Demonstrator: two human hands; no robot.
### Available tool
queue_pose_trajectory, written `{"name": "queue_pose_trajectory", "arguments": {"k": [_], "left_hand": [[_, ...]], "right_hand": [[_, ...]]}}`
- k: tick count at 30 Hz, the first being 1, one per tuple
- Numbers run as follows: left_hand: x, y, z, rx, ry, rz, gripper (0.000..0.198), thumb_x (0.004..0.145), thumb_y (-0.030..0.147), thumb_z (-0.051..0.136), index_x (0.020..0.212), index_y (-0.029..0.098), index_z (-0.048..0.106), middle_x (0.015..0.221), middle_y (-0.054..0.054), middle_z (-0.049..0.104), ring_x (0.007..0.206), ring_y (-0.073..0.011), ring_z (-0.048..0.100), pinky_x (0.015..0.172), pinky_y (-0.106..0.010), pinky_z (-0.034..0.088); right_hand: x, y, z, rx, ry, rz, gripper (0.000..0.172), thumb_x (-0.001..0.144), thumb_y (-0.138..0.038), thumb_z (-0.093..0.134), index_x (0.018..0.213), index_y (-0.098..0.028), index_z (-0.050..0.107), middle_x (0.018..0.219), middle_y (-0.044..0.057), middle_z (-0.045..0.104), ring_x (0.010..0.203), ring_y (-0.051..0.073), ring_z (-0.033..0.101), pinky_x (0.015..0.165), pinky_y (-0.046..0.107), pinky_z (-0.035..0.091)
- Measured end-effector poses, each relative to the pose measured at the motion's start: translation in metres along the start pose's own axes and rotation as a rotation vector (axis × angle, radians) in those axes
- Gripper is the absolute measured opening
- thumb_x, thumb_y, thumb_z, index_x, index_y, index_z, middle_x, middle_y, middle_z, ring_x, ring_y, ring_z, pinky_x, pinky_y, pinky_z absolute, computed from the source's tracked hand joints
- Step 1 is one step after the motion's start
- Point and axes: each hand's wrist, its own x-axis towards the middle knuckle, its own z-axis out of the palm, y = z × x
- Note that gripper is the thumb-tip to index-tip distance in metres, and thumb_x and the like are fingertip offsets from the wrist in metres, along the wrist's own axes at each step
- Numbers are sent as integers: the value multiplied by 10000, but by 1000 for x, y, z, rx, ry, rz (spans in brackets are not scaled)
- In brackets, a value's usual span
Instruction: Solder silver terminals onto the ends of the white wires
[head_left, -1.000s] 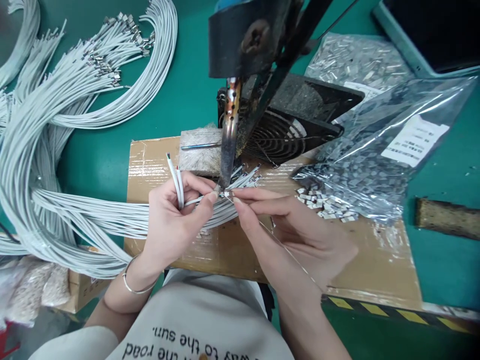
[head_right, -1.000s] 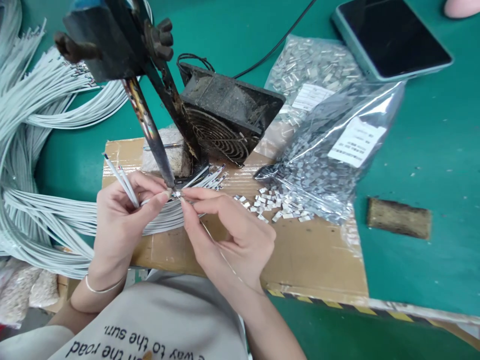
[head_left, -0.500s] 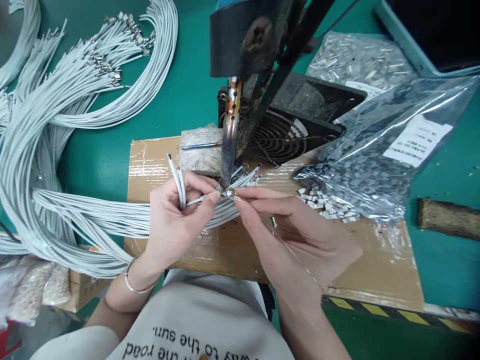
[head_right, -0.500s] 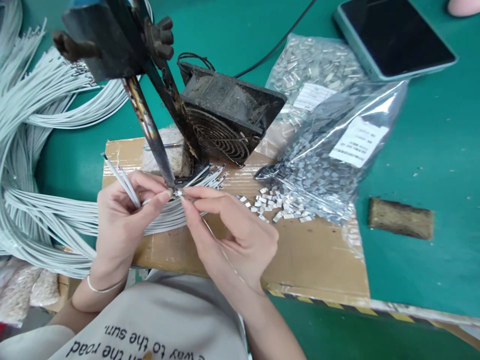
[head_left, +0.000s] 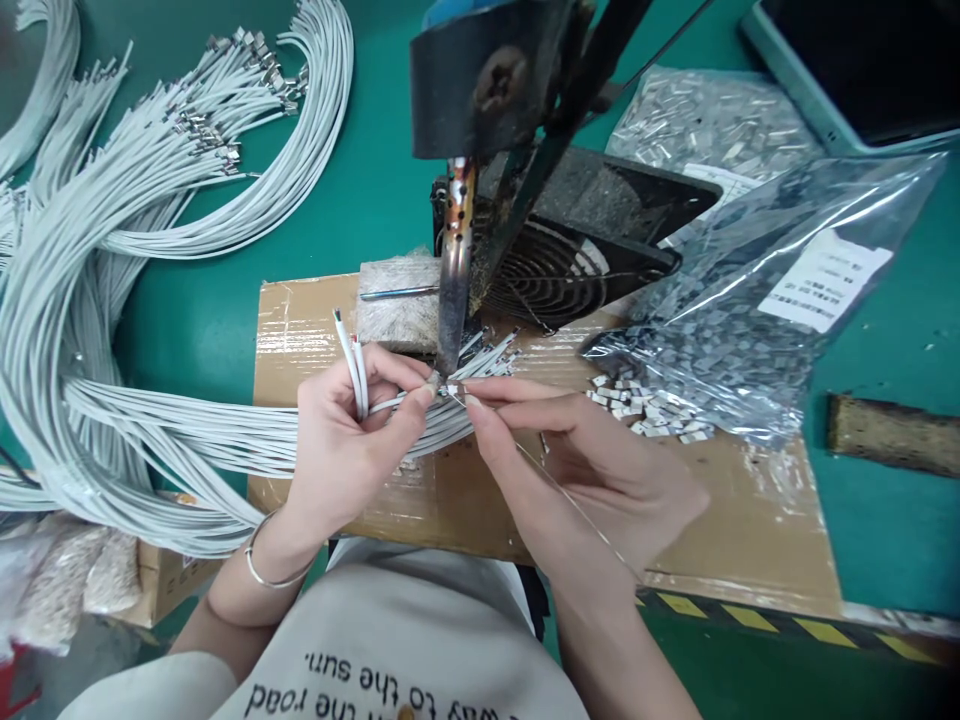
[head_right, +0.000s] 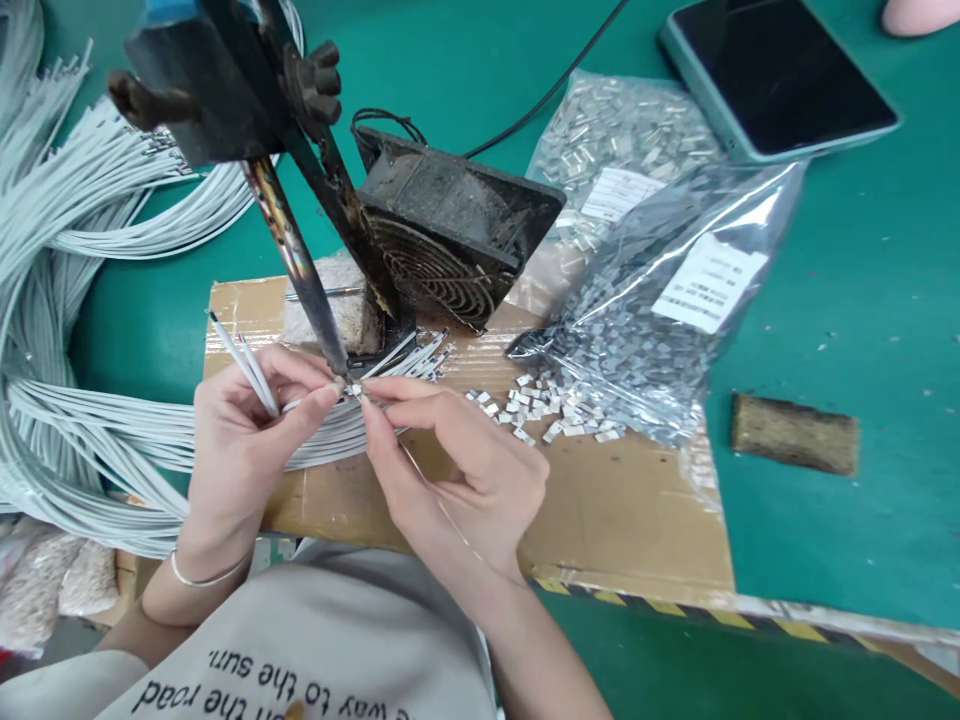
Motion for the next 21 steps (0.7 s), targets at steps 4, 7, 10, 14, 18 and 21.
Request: {"name": "queue_pose_trajectory", "arguments": {"k": [4, 7, 10, 14, 18, 21], "left_hand": [[0, 0, 0, -16, -9, -20, 148, 759, 91, 837, 709, 186, 736, 813, -33, 771, 655, -121, 621, 482, -217, 382], [-2, -1, 0, -26, -18, -31, 146, 767, 91, 838, 726, 189, 737, 830, -33, 778, 690, -131, 653, 522, -216, 434], [-5, -4, -1, -53, -55, -69, 113, 820, 155, 828, 760, 190, 739, 858, -46, 789, 717, -150, 681, 572, -234, 486], [-15, -6, -5, -46, -89, -143, 128, 881, 255, 807, 794, 194, 735, 823, -47, 771, 640, -142, 629, 501, -238, 412], [-28, -7, -8, -45, -175, -199, 146, 910, 297, 793, 821, 199, 731, 724, -12, 694, 523, -98, 461, 460, -241, 320], [-37, -8, -10, -71, -248, -236, 155, 937, 312, 777, 846, 202, 718, 649, 28, 583, 501, -81, 340, 455, -239, 267]], "right_hand": [[0, -3, 3, 1, 50, 51, 185, 877, -113, 795, 798, -276, 760, 930, -28, 843, 833, 178, 792, 804, 353, 609], [0, -4, 5, 11, 47, 43, 175, 881, -124, 792, 786, -265, 748, 921, -20, 840, 826, 181, 792, 796, 351, 607], [-1, -1, 2, 22, 46, 53, 147, 915, -145, 770, 826, -258, 738, 938, -4, 835, 851, 190, 792, 809, 350, 614], [-4, 7, -8, -115, 57, 64, 89, 1005, -208, 686, 1001, -269, 752, 881, -16, 796, 807, 159, 758, 783, 308, 596], [-8, 10, -16, -198, -123, 10, 198, 1018, -214, 660, 828, -236, 708, 744, -33, 691, 700, 124, 623, 712, 280, 523], [-11, 7, -18, -111, -173, 50, 259, 998, -220, 686, 743, -220, 641, 682, -42, 615, 648, 113, 557, 647, 263, 483]]}}
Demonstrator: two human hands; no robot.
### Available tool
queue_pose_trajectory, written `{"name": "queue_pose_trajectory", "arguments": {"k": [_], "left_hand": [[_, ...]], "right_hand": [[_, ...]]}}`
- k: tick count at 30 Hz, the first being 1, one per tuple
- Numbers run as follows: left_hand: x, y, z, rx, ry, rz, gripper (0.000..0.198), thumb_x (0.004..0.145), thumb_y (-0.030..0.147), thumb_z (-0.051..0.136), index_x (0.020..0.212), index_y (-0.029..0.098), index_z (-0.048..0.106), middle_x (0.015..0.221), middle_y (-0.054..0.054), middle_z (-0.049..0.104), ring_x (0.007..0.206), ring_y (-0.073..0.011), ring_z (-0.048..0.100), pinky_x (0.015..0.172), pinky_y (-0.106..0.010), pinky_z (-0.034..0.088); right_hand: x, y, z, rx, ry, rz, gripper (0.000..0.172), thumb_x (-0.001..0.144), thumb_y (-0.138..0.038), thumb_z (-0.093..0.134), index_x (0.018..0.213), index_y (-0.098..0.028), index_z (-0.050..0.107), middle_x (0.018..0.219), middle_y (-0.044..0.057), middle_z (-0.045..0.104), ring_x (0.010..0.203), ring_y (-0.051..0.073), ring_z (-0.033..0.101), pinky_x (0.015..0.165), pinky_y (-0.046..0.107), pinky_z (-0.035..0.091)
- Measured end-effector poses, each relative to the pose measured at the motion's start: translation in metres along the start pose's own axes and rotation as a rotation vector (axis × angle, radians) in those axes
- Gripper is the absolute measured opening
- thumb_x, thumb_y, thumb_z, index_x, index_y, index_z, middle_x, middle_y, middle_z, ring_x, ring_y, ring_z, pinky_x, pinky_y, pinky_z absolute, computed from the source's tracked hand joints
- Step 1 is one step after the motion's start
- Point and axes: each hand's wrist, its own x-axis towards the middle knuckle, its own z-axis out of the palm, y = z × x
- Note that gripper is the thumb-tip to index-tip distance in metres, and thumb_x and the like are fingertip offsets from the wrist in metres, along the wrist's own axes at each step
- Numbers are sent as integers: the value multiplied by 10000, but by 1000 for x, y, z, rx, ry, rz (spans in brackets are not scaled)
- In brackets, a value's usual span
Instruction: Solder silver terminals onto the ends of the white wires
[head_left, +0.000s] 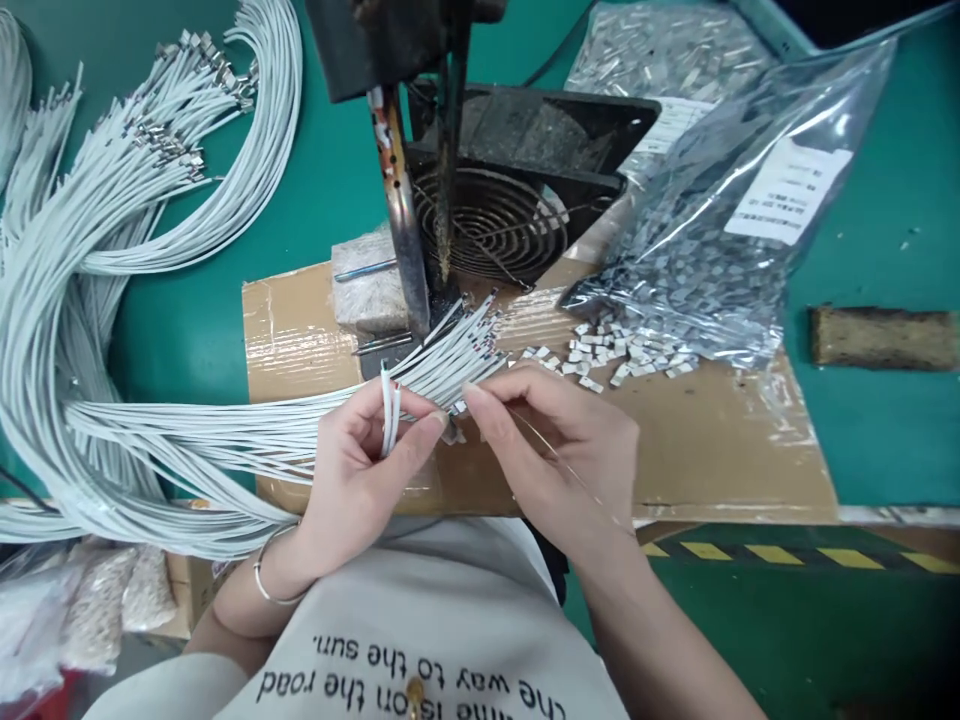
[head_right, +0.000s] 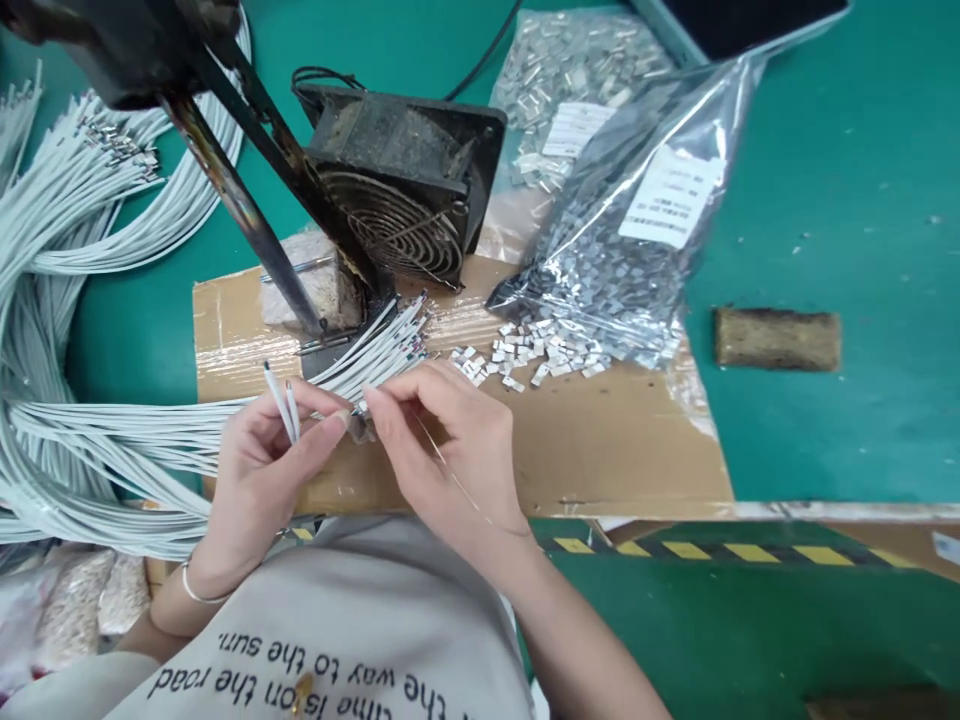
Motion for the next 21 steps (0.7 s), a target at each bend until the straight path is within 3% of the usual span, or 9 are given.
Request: {"name": "queue_pose_trajectory", "arguments": {"k": [5, 9, 14, 21], "left_hand": [[-10, -4, -2, -48, -88, -34, 182, 950, 373, 758, 881, 212, 705, 585, 48, 500, 481, -91, 308, 444, -249, 245], [-16, -4, -5, -51, -126, -30, 198, 946, 394, 759, 886, 216, 699, 573, 49, 498, 475, -93, 302, 445, -254, 238], [-23, -6, -7, -65, -129, -36, 199, 941, 400, 771, 893, 218, 707, 599, 39, 533, 475, -91, 279, 445, -265, 205], [-30, -8, -6, -66, -100, -23, 171, 931, 376, 793, 890, 222, 731, 620, 35, 512, 503, -95, 273, 461, -272, 182]], "right_hand": [[-5, -4, 0, 123, -45, 111, 278, 990, -252, 680, 718, -216, 636, 639, -46, 589, 579, 104, 518, 546, 247, 424], [-10, -5, 1, 182, -31, 104, 274, 970, -237, 686, 703, -213, 629, 629, -52, 565, 562, 97, 493, 529, 239, 411], [-17, -6, 2, 217, -10, 88, 273, 956, -217, 698, 691, -208, 633, 623, -62, 552, 573, 86, 484, 555, 228, 418], [-23, -6, 3, 322, -33, 207, 292, 929, -282, 738, 665, -203, 640, 583, -61, 541, 531, 88, 449, 495, 224, 373]]}}
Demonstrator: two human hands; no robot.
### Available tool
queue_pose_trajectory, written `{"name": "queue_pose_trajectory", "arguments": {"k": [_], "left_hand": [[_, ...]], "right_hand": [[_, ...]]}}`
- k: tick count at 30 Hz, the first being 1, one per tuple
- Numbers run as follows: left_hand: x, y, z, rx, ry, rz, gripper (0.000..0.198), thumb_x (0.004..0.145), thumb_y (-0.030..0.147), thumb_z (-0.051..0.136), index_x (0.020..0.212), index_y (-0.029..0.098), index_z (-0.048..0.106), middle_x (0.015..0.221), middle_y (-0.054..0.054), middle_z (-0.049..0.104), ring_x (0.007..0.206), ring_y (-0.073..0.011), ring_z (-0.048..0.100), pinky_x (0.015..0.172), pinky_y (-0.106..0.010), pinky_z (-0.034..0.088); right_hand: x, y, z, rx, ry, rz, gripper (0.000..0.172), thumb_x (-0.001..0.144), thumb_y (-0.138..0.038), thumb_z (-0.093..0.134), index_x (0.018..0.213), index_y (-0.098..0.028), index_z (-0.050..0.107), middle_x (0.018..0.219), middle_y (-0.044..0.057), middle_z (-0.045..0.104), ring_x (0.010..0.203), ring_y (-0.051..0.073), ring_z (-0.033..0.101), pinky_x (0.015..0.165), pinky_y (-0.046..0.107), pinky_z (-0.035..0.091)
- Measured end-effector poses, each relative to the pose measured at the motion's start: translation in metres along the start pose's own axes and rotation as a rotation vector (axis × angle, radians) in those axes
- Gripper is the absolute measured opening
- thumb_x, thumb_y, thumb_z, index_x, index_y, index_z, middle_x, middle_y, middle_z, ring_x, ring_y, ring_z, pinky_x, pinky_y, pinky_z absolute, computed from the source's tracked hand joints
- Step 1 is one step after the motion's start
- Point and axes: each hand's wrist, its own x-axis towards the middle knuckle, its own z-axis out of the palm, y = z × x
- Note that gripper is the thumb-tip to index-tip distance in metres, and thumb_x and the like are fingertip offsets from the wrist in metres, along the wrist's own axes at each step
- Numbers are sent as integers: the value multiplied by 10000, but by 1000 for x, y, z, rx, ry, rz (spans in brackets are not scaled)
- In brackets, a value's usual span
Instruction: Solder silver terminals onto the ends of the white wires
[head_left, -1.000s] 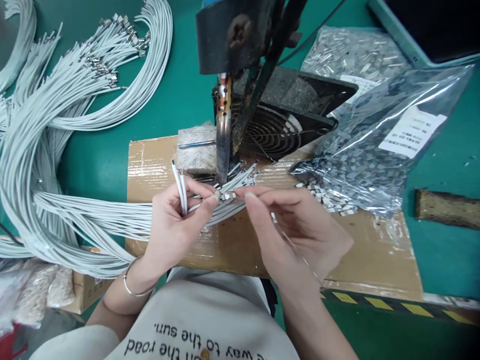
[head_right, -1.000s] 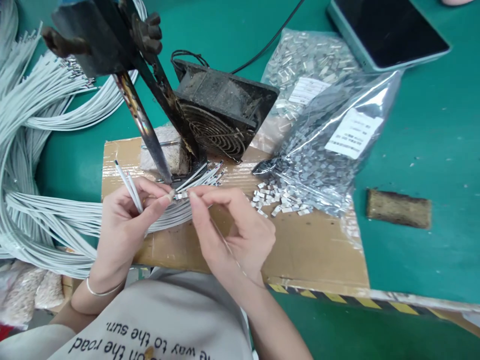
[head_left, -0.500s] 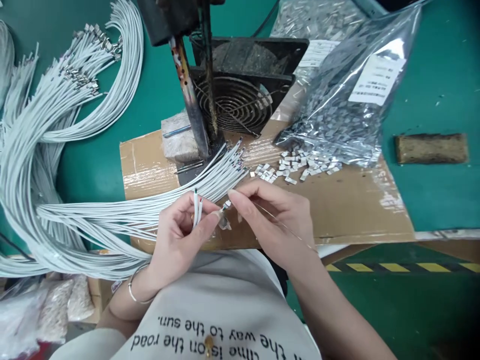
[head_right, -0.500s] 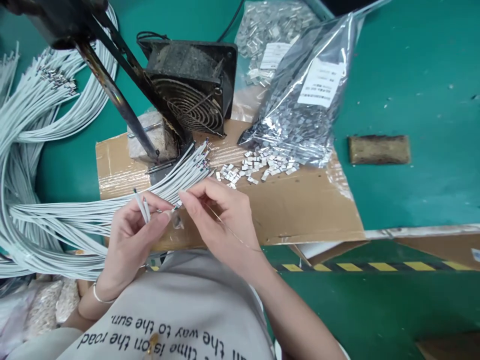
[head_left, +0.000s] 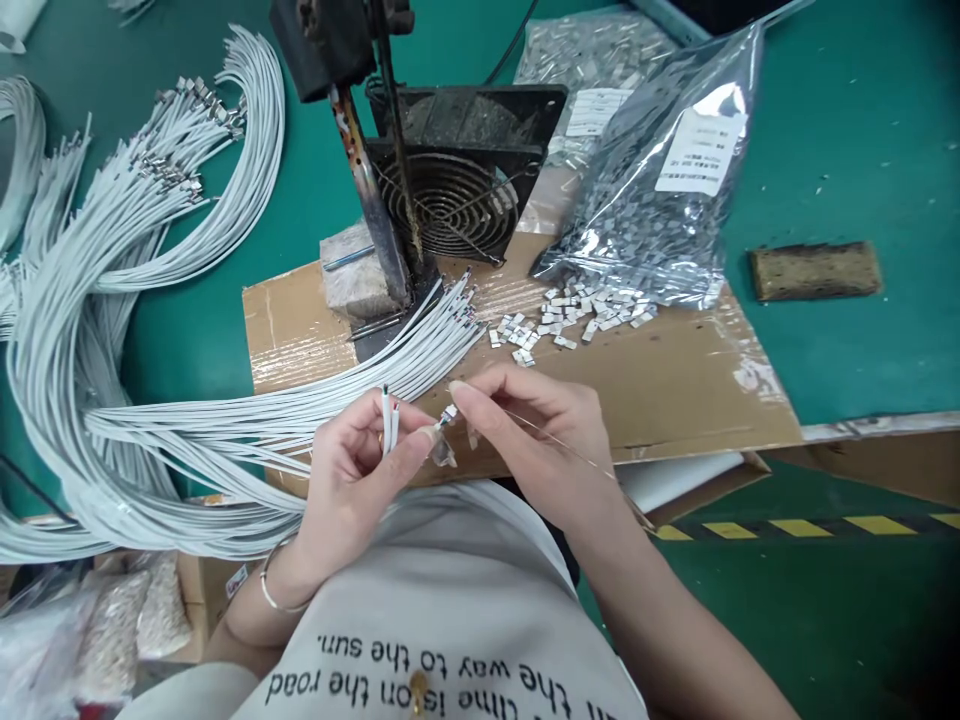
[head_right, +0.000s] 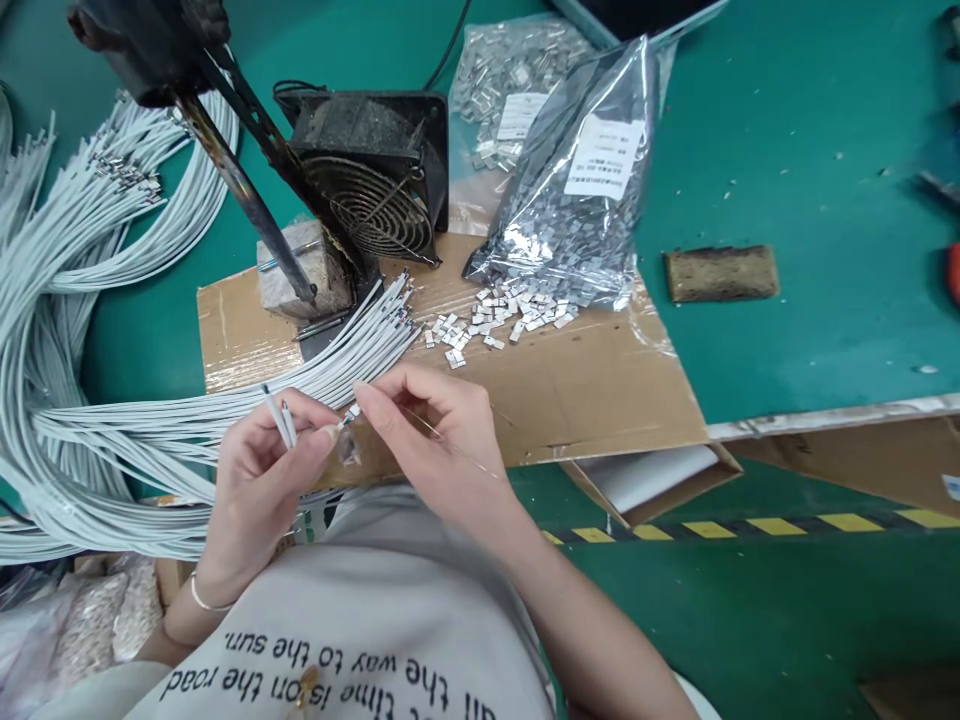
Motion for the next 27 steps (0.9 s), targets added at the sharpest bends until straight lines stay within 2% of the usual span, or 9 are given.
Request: {"name": "queue_pose_trajectory", "arguments": {"k": [7, 14, 20, 24, 27], "left_hand": [[-1, -1, 0, 7, -1, 1, 197, 933, 396, 787, 892, 214, 726, 611, 36, 475, 507, -98, 267, 460, -277, 170], [1, -2, 0, -85, -41, -7, 161, 953, 344, 785, 900, 203, 730, 601, 57, 453, 519, -73, 249, 465, -243, 153], [3, -5, 0, -137, -83, -36, 132, 966, 307, 776, 896, 200, 741, 607, 62, 440, 533, -64, 240, 480, -237, 153], [4, -5, -1, -127, -122, -33, 151, 974, 298, 761, 874, 190, 729, 594, 65, 437, 525, -63, 235, 473, -234, 162], [3, -4, -1, -105, -103, -44, 152, 985, 292, 745, 875, 188, 735, 594, 62, 454, 525, -63, 250, 468, -230, 172]], "right_hand": [[-3, 9, 1, 38, 11, 25, 288, 932, -285, 745, 676, -201, 642, 581, -67, 533, 533, 82, 444, 504, 225, 354], [-3, 3, 2, 34, 26, 30, 308, 945, -309, 724, 668, -209, 634, 580, -55, 537, 530, 89, 446, 512, 236, 381], [-7, 7, -10, -56, 110, -52, 208, 927, -285, 746, 728, -232, 721, 636, -27, 646, 554, 112, 518, 530, 261, 428], [-10, 8, -15, -56, 78, -64, 260, 966, -320, 711, 721, -233, 720, 646, -23, 655, 572, 117, 540, 530, 261, 423], [-10, 6, -12, -36, 46, -44, 278, 949, -298, 729, 687, -218, 682, 620, -32, 591, 560, 105, 486, 510, 252, 377]]}}
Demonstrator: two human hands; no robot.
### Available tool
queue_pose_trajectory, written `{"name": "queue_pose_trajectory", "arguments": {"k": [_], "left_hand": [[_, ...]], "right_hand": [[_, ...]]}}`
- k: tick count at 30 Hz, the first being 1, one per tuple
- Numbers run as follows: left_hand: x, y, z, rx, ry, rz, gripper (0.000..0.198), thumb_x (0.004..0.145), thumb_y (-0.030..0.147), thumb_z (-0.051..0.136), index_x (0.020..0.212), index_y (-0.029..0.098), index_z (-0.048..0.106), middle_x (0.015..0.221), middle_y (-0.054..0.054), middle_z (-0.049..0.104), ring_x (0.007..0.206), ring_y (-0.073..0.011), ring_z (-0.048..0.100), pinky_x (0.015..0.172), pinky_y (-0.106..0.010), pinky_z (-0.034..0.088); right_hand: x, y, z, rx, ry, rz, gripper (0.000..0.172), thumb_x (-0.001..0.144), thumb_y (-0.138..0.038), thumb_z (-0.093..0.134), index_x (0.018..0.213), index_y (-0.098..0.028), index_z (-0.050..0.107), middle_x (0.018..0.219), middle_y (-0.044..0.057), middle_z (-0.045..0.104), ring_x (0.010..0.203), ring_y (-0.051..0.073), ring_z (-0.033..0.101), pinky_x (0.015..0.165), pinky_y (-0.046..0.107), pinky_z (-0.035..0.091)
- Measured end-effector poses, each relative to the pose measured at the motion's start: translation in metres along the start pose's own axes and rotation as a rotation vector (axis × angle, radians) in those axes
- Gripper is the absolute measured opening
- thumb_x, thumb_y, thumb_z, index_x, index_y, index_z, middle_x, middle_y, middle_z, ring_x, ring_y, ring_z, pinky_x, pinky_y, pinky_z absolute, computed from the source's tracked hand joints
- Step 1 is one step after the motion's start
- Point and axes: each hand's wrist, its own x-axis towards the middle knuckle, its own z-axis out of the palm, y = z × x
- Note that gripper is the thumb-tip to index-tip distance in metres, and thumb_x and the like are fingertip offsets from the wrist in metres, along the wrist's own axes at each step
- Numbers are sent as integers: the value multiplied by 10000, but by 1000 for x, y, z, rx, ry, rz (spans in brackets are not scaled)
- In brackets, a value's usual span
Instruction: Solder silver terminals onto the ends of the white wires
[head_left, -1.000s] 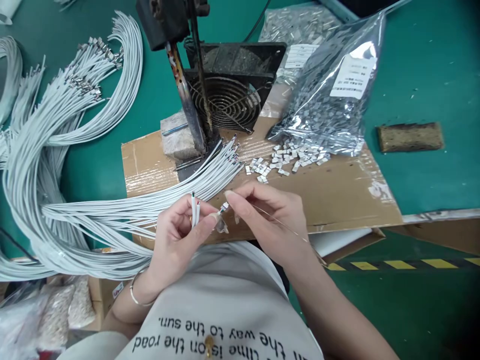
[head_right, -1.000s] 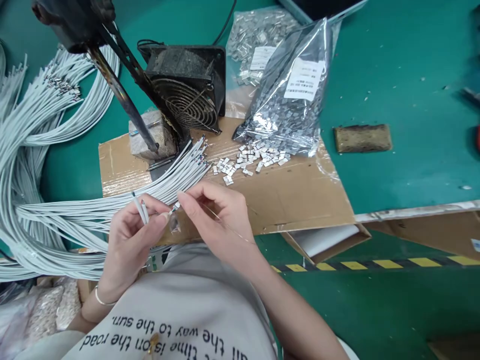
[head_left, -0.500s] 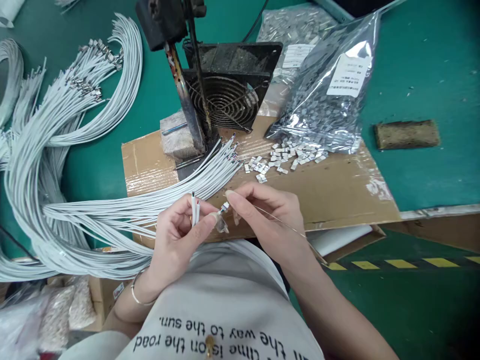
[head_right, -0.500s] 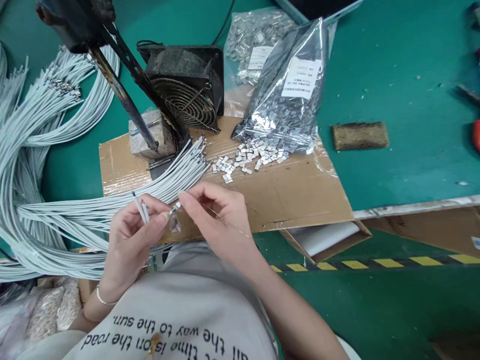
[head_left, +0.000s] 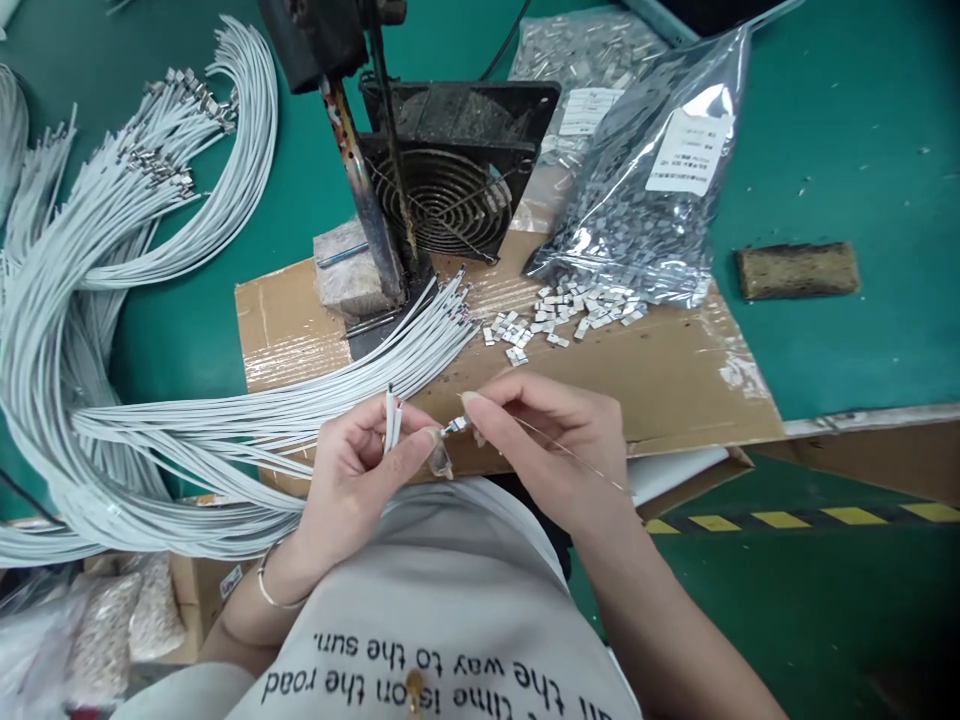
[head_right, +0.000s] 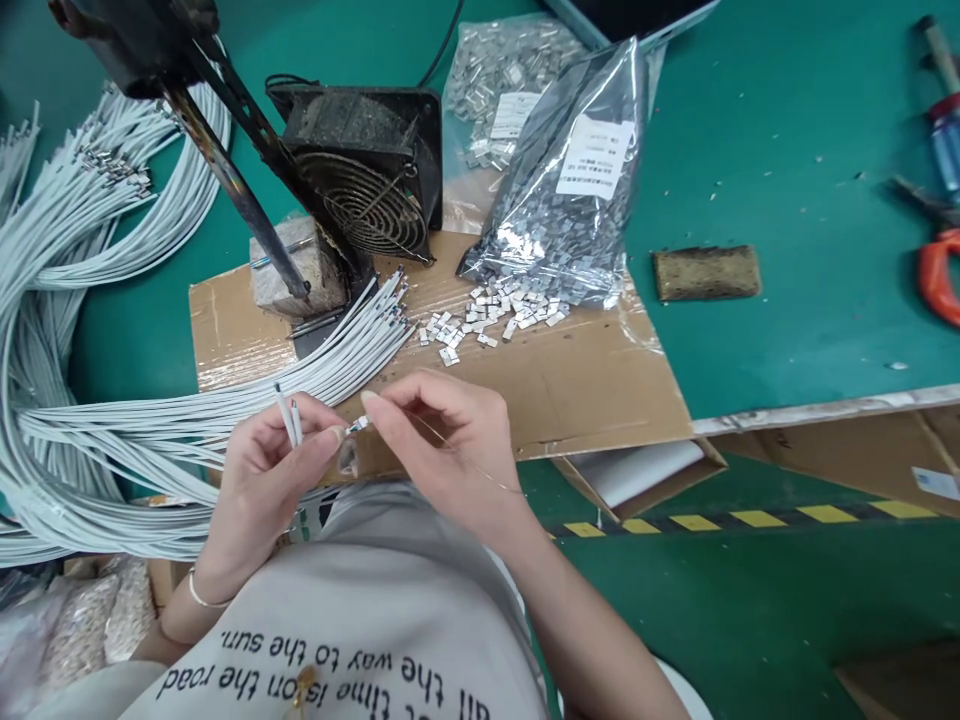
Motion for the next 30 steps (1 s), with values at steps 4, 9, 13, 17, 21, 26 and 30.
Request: {"name": "queue_pose_trajectory", "arguments": {"k": [4, 9, 13, 17, 21, 26, 30], "left_hand": [[-2, 1, 1, 0, 54, -15, 149, 989, 290, 743, 879, 189, 744, 613, 59, 491, 525, -55, 254, 467, -221, 173], [-1, 1, 1, 3, 83, -14, 139, 981, 290, 756, 877, 198, 747, 636, 60, 521, 529, -49, 262, 470, -209, 179], [0, 2, 0, -5, 80, -22, 137, 982, 290, 753, 880, 199, 748, 639, 59, 528, 526, -49, 259, 467, -212, 171], [0, 3, 1, -7, 77, -19, 142, 983, 290, 752, 876, 198, 740, 627, 61, 499, 532, -55, 266, 474, -222, 168], [0, 3, 2, 9, 75, -1, 152, 988, 295, 746, 872, 198, 734, 619, 63, 469, 536, -61, 264, 482, -232, 166], [0, 2, 0, 34, 79, 14, 129, 962, 280, 776, 870, 197, 739, 621, 60, 484, 529, -60, 275, 478, -238, 159], [1, 3, 0, 28, 80, 7, 111, 955, 252, 772, 867, 190, 747, 625, 47, 532, 523, -60, 315, 477, -235, 185]], "right_hand": [[2, -2, 6, 31, -42, 85, 331, 958, -318, 711, 654, -206, 644, 601, -34, 561, 555, 96, 460, 505, 240, 355], [1, -1, 8, 45, -52, 153, 367, 951, -347, 708, 624, -200, 628, 583, -26, 561, 552, 98, 470, 499, 231, 365], [0, 0, 8, 56, -36, 133, 366, 962, -354, 713, 637, -203, 639, 593, -31, 579, 554, 93, 477, 503, 224, 368], [0, -1, 7, 54, -67, 95, 332, 981, -337, 705, 679, -210, 653, 616, -40, 577, 548, 87, 469, 498, 234, 348], [1, 0, 4, -7, -97, -20, 288, 1007, -279, 677, 728, -217, 648, 667, -43, 574, 588, 92, 496, 536, 256, 372], [6, 6, 3, -197, -52, -346, 171, 986, -139, 681, 839, -226, 668, 744, -25, 643, 696, 118, 572, 651, 283, 454], [9, 8, 2, -288, -16, -532, 166, 961, -103, 683, 871, -243, 691, 756, 3, 700, 691, 152, 606, 656, 324, 483]]}}
